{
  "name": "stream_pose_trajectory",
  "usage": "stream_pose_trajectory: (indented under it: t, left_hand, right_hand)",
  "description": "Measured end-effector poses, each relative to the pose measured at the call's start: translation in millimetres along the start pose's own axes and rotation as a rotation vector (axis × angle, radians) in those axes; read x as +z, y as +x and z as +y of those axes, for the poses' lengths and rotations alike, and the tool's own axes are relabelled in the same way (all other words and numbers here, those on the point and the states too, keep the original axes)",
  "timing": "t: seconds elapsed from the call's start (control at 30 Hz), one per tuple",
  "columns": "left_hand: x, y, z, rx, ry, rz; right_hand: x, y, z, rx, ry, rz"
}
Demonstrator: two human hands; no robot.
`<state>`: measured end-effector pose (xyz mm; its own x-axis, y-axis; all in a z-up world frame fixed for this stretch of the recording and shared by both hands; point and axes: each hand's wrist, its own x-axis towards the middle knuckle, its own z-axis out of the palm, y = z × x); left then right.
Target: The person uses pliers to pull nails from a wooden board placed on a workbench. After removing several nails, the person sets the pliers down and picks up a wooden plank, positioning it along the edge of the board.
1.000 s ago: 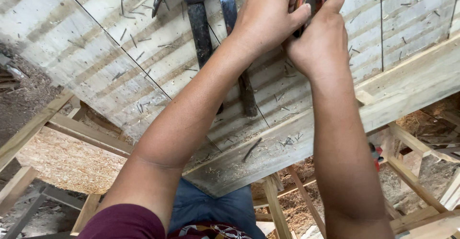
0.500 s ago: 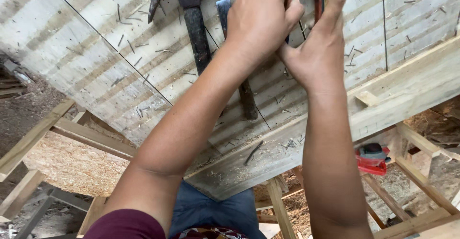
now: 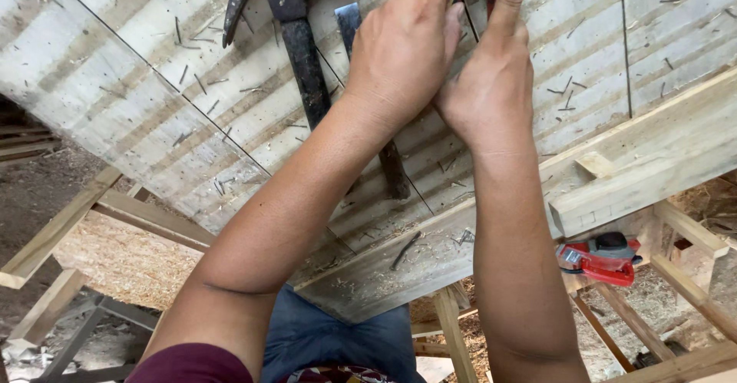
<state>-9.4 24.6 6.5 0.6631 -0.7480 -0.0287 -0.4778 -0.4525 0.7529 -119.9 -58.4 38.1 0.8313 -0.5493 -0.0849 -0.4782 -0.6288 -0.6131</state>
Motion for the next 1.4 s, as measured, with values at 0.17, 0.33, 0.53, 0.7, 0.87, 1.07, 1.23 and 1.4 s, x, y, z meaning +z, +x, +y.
stream_pose_trajectory:
  t: [0.17,0.33,0.53,0.7,0.87,1.07,1.23,1.4]
  left_hand:
    - [-4,4,7,-0.05,0.028,-0.032]
    - [-14,6,12,-0.044,0.019,-0.018]
    - [-7,3,6,-0.075,0.017,-0.062]
    - [-8,5,4,-0.007,-0.032,0.027]
    - [-8,4,3,-0.048,-0.046,-0.041]
    - [-4,5,3,-0.031,-0.039,-0.018]
    - [0,4,1,-0.064,-0.07,-0.004]
    - [-5,-3,-4,-0.054,-0.138,-0.046]
  right_hand:
    - [-1,3,4,0.049,-0.038,-0.024]
    - [-9,12,-4,0.188,-0.112,-0.137]
    - [-17,14,-10,0.184,-0.24,-0.244]
    - [-15,16,-12,0.126,-0.185,-0.192]
    - [-12,12,-3,0.023,-0.092,-0.145]
    - [-8,7,6,0.021,-0.013,-0.152]
    - [-2,4,10,0.152,-0.033,-0.179]
    - [-1,-9,-5,0.085,0.06,-0.066]
